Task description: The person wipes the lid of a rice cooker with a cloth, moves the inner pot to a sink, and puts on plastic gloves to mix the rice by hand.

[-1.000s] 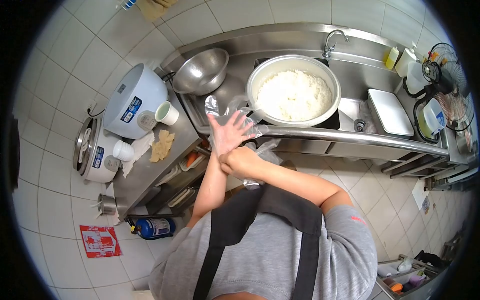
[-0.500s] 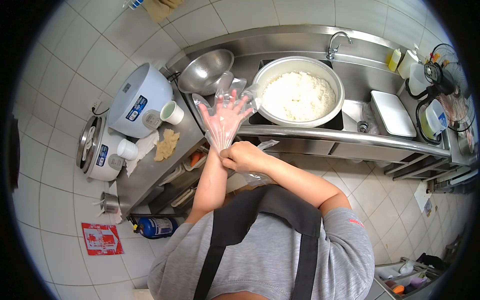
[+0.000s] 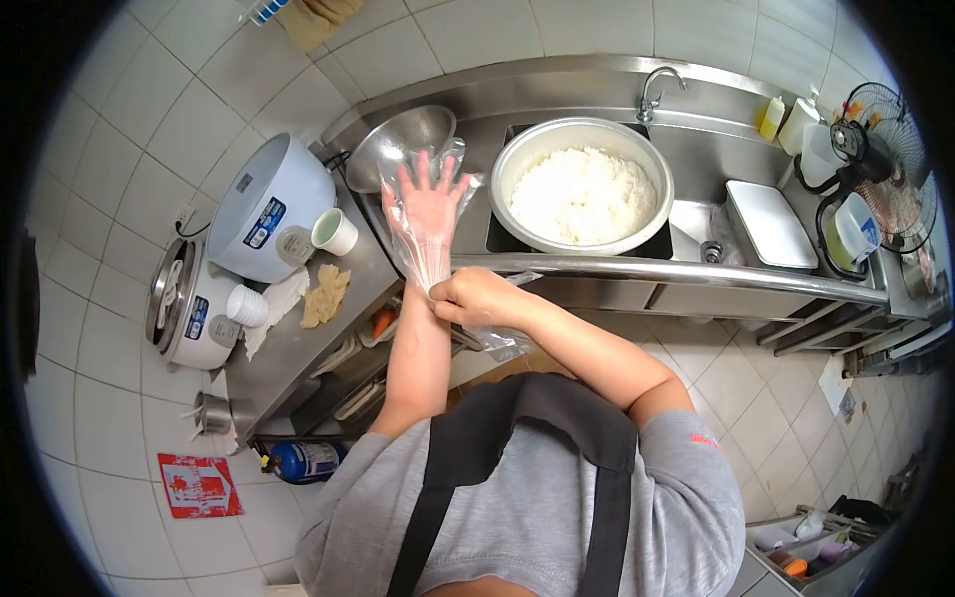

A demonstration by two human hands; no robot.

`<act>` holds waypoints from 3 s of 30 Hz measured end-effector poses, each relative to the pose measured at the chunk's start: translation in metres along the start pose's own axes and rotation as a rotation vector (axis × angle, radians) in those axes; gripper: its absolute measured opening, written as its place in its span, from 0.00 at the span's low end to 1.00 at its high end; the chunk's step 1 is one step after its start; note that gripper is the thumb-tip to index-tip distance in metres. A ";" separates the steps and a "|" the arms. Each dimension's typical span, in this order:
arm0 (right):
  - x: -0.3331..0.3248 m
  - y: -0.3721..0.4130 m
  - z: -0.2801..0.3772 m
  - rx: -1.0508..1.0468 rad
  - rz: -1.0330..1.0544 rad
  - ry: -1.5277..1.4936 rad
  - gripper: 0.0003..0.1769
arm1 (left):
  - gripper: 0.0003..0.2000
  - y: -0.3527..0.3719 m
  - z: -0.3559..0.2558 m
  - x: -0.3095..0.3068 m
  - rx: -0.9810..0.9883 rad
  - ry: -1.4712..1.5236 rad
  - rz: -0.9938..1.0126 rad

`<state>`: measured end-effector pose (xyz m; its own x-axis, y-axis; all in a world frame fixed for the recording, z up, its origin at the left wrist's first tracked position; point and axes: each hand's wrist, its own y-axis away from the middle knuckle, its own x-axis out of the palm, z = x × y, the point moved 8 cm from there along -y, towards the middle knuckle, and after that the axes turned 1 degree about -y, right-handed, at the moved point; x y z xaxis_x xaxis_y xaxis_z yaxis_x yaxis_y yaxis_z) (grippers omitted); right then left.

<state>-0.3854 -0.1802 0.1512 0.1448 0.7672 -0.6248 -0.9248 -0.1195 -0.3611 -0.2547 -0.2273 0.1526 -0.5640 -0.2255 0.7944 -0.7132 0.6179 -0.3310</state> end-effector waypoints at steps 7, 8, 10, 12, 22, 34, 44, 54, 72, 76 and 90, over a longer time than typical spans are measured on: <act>-0.023 -0.017 -0.003 -0.017 -0.075 0.349 0.09 | 0.51 -0.029 0.003 -0.017 -0.333 0.248 -0.135; -0.029 -0.019 -0.004 -0.018 -0.075 0.351 0.09 | 0.55 -0.030 0.009 -0.007 -0.445 0.641 -0.198; -0.045 -0.022 -0.005 0.185 0.085 0.461 0.10 | 0.56 -0.036 0.001 0.006 -0.309 0.387 -0.143; -0.058 -0.030 0.008 0.141 0.042 0.451 0.12 | 0.54 -0.048 -0.039 0.006 0.137 -0.698 -0.205; -0.049 -0.070 0.000 0.081 -0.300 0.458 0.10 | 0.39 -0.044 -0.060 0.028 0.801 -2.138 -0.074; -0.068 -0.053 -0.001 -0.060 -0.336 -0.023 0.09 | 0.43 -0.039 -0.066 -0.003 0.352 -1.212 -0.208; -0.100 -0.014 -0.114 0.101 -0.494 -1.351 0.15 | 0.32 0.063 0.022 -0.005 -0.083 -0.882 0.202; -0.112 0.088 -0.200 0.385 -1.284 -0.614 0.22 | 0.18 0.079 0.015 -0.070 -0.339 -0.495 -0.359; -0.074 0.065 -0.096 0.290 -0.579 -0.078 0.07 | 0.30 0.144 -0.061 -0.053 0.512 -0.910 -0.483; -0.073 0.058 -0.060 0.108 -0.675 0.122 0.04 | 0.29 0.147 -0.055 0.032 0.580 -1.273 -0.102; -0.125 0.097 -0.071 0.280 -0.757 -0.422 0.07 | 0.09 0.122 0.026 0.028 -0.196 -1.246 0.155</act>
<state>-0.4682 -0.3322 0.1450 0.6588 0.7515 0.0358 -0.6943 0.6256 -0.3558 -0.3685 -0.1776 0.1219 -0.7197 -0.6278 -0.2964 -0.5914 0.7781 -0.2118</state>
